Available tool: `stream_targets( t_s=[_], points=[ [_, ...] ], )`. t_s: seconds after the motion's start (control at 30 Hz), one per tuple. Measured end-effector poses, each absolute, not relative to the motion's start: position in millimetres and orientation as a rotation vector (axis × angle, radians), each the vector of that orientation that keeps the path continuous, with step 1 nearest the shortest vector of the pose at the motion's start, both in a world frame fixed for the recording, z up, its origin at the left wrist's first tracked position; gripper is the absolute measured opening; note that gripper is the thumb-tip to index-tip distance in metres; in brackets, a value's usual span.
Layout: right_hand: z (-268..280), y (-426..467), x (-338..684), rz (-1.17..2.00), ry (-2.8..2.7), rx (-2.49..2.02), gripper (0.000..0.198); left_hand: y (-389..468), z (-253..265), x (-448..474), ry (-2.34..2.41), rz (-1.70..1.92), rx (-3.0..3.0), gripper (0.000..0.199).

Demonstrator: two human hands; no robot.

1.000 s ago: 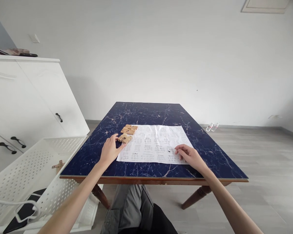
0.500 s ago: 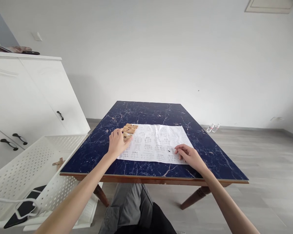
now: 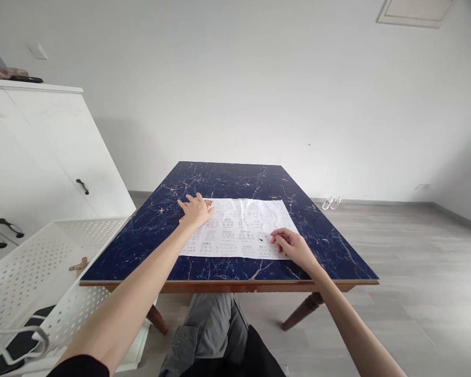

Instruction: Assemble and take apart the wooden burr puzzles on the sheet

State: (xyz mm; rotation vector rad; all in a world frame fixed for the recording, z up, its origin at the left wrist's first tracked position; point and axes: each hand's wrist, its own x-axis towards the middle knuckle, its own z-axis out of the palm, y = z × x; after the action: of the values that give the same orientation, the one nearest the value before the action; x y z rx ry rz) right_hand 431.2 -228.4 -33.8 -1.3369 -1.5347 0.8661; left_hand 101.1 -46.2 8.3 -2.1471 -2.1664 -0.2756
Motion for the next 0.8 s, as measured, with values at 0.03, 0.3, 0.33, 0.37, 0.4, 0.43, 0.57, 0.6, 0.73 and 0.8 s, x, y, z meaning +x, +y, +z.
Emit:
stream_targets(
  t_s=[0.03, 0.3, 0.33, 0.37, 0.4, 0.43, 0.57, 0.6, 0.73, 0.8],
  points=[
    [-33.6, -227.9, 431.1, 0.864, -1.536, -1.338, 0.032, -43.9, 8.9, 103.4, -2.175, -0.255, -2.14, 0.106],
    [-33.8, -223.3, 431.5, 0.867, -1.558, -1.329, 0.023, -31.0, 4.1, 123.9, -2.168, -0.122, -2.147, 0.103],
    [-34.3, -223.0, 431.7, 0.869, -1.556, -1.328, 0.022, -30.3, 1.6, 126.1, -2.169, -0.11, -2.154, 0.099],
    [-34.8, -222.8, 432.0, 0.872, -1.553, -1.328, 0.022, -29.9, -1.0, 127.9, -2.17, -0.1, -2.161, 0.096],
    [-35.2, -222.7, 432.2, 0.875, -1.55, -1.328, 0.022, -29.8, -3.4, 129.4, -2.172, -0.093, -2.167, 0.094],
    [-35.5, -222.7, 432.5, 0.877, -1.548, -1.328, 0.021, -29.8, -5.6, 130.4, -2.174, -0.086, -2.172, 0.093],
    [-35.9, -222.9, 432.9, 0.881, -1.537, -1.33, 0.021, -31.5, -10.4, 131.4, -2.162, -0.063, -2.196, 0.1],
    [-35.7, -223.0, 432.9, 0.88, -1.534, -1.331, 0.021, -32.2, -10.9, 131.3, -2.156, -0.057, -2.202, 0.102],
    [-34.6, -223.9, 432.7, 0.88, -1.527, -1.334, 0.022, -36.3, -12.8, 131.4, -2.135, -0.052, -2.23, 0.109],
    [-34.5, -224.4, 433.1, 0.88, -1.528, -1.337, 0.023, -38.9, -13.6, 131.5, -2.119, -0.054, -2.245, 0.112]
  ],
)
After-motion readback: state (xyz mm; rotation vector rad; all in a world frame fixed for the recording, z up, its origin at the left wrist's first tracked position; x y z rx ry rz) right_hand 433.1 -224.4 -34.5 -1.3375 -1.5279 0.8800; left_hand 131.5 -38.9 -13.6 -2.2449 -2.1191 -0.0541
